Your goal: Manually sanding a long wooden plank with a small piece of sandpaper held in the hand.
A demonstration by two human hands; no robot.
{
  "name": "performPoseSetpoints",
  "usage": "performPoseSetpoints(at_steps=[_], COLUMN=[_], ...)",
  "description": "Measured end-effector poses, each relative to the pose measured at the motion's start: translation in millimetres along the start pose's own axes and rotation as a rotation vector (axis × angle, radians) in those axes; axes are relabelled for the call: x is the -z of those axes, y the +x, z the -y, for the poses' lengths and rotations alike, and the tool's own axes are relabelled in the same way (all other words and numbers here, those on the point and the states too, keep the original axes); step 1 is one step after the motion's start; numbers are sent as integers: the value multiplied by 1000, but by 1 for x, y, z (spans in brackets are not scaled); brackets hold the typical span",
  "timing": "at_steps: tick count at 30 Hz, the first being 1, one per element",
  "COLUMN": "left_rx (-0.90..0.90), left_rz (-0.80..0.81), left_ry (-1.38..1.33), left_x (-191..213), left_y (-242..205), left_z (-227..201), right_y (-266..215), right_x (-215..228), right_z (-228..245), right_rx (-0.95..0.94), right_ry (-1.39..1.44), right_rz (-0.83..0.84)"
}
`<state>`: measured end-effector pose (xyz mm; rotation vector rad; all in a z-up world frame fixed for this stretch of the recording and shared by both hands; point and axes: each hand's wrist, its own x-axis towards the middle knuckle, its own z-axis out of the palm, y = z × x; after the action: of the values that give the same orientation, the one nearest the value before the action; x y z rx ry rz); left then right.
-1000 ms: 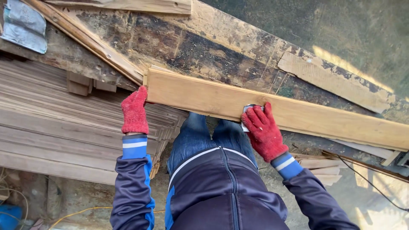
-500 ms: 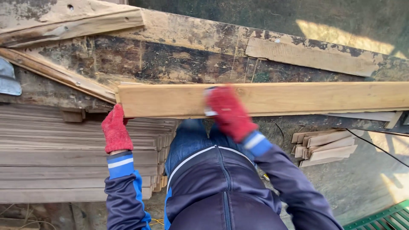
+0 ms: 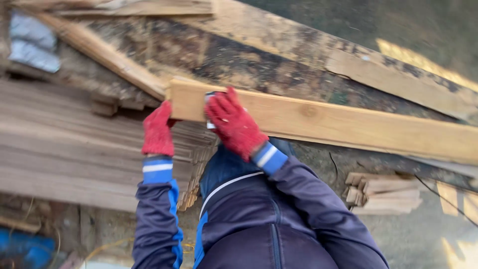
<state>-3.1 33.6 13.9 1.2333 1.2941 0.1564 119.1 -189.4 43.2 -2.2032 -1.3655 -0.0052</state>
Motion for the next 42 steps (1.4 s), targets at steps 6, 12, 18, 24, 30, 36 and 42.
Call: performPoseSetpoints(at_steps=[6, 12, 18, 24, 30, 36, 42], left_rx=[139, 28, 138, 119, -252, 100, -62], left_rz=[67, 212, 140, 83, 190, -24, -12], left_ry=[-101, 162, 130, 202, 488, 47, 185], left_x=[8, 15, 13, 9, 15, -6, -7], left_y=[18, 23, 22, 43, 41, 31, 9], left_z=[4, 22, 19, 51, 83, 64, 33], right_y=[0, 34, 83, 66, 88, 58, 88], right_x=[31, 36, -13, 15, -10, 13, -39], right_z=[-8, 9, 44, 34, 41, 24, 28], right_rx=[328, 378, 374, 360, 379, 356, 307], right_ry=[44, -6, 4, -76, 7, -3, 70], right_rz=[127, 219, 90, 226, 150, 174, 5])
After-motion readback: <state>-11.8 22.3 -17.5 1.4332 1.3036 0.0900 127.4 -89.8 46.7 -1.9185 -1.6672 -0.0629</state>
